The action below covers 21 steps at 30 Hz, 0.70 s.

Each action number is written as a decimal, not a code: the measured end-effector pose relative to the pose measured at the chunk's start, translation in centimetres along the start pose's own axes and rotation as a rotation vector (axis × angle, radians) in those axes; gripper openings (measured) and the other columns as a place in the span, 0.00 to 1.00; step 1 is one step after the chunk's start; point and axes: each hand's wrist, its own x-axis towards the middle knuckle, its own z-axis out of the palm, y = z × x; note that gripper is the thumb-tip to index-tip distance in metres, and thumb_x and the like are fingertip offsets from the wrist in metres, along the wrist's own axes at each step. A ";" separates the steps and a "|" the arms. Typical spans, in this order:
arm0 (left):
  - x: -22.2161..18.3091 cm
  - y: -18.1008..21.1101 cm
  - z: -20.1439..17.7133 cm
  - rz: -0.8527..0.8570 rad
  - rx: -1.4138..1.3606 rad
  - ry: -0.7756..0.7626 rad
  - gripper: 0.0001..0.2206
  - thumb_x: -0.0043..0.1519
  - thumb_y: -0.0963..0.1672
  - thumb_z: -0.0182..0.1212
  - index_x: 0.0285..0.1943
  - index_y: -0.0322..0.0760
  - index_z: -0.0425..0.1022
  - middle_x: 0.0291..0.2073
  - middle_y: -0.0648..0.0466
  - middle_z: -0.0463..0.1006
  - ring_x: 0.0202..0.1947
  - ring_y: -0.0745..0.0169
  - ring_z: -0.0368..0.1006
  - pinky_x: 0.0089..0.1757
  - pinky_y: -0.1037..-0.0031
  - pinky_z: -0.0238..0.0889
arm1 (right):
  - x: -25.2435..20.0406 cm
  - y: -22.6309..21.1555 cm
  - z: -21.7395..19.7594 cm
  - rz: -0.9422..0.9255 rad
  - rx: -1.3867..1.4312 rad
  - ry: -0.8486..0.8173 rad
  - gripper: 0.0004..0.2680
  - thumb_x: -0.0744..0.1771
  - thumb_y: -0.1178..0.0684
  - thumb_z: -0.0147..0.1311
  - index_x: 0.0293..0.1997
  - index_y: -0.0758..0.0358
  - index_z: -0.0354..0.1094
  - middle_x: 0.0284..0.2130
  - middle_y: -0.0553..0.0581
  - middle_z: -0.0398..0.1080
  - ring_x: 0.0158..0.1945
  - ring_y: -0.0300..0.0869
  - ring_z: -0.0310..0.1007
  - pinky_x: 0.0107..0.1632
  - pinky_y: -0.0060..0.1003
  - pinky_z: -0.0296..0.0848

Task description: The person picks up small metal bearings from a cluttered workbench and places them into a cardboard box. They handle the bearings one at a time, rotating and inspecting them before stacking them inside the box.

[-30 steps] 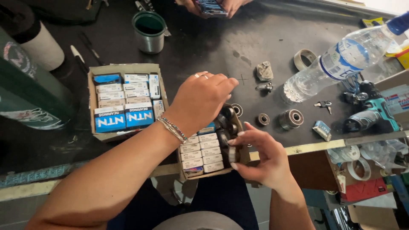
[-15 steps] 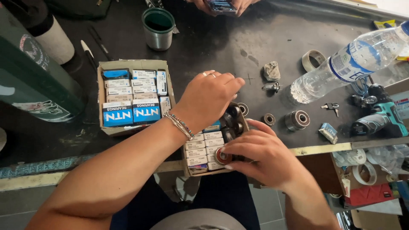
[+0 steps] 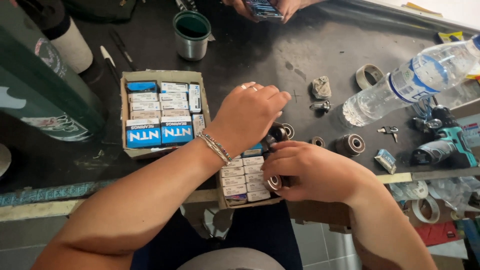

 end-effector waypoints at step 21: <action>-0.6 -0.3 2.3 -0.042 0.049 -0.029 0.15 0.65 0.48 0.62 0.59 0.48 0.72 0.42 0.59 0.78 0.50 0.55 0.78 0.58 0.61 0.65 | -1.4 0.9 1.5 -0.034 0.155 0.209 0.10 0.62 0.55 0.68 0.45 0.58 0.79 0.39 0.57 0.80 0.48 0.52 0.81 0.67 0.63 0.58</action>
